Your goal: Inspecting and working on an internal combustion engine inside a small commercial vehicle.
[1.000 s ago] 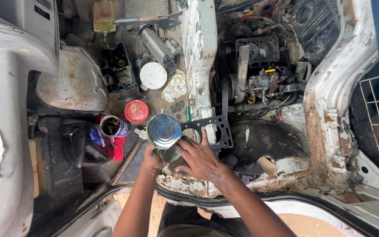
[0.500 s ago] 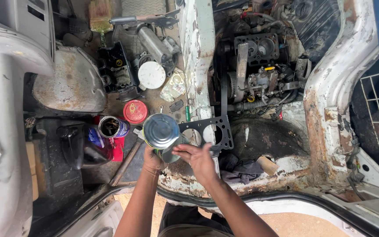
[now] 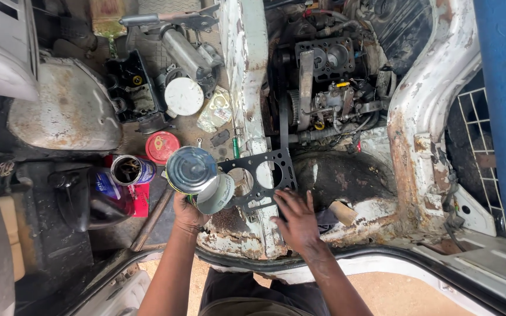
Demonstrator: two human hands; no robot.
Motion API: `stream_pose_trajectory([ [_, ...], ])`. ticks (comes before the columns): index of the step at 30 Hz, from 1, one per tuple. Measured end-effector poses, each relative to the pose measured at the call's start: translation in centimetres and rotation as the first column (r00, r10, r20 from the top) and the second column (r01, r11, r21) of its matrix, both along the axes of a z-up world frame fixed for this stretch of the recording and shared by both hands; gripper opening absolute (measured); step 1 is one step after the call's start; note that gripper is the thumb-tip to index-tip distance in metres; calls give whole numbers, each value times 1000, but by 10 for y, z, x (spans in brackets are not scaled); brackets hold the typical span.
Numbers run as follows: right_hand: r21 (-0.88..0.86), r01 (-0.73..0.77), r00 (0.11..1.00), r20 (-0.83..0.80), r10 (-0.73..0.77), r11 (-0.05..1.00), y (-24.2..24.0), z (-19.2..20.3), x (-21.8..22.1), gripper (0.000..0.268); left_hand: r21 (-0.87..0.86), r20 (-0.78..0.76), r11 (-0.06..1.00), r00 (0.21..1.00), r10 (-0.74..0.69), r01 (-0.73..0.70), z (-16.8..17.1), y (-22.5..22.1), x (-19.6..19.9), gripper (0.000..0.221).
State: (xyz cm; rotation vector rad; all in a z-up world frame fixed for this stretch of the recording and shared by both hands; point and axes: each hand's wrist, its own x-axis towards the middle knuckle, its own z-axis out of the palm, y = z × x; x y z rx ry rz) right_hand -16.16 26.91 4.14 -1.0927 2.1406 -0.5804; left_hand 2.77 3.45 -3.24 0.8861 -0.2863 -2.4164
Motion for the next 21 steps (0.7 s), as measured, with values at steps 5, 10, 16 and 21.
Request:
stream_pose_trajectory([
  [5,460,-374,880,-97,465,805,-29,21,29,105,49,-1,998,1000,26,-26,-2,2,4,64],
  [10,404,-239,893,-266,364,883,-12,-3,4,102,-16,-13,1000,1000,7,-7,1,-1,9,65],
  [16,345,-476,799,-216,562,809,-31,9,19,99,-10,17,1000,999,28,-28,12,2,4,63],
  [21,349,-374,807,-335,487,859,-33,-11,-17,101,-22,-27,1000,1000,-15,14,-5,0,13,63],
])
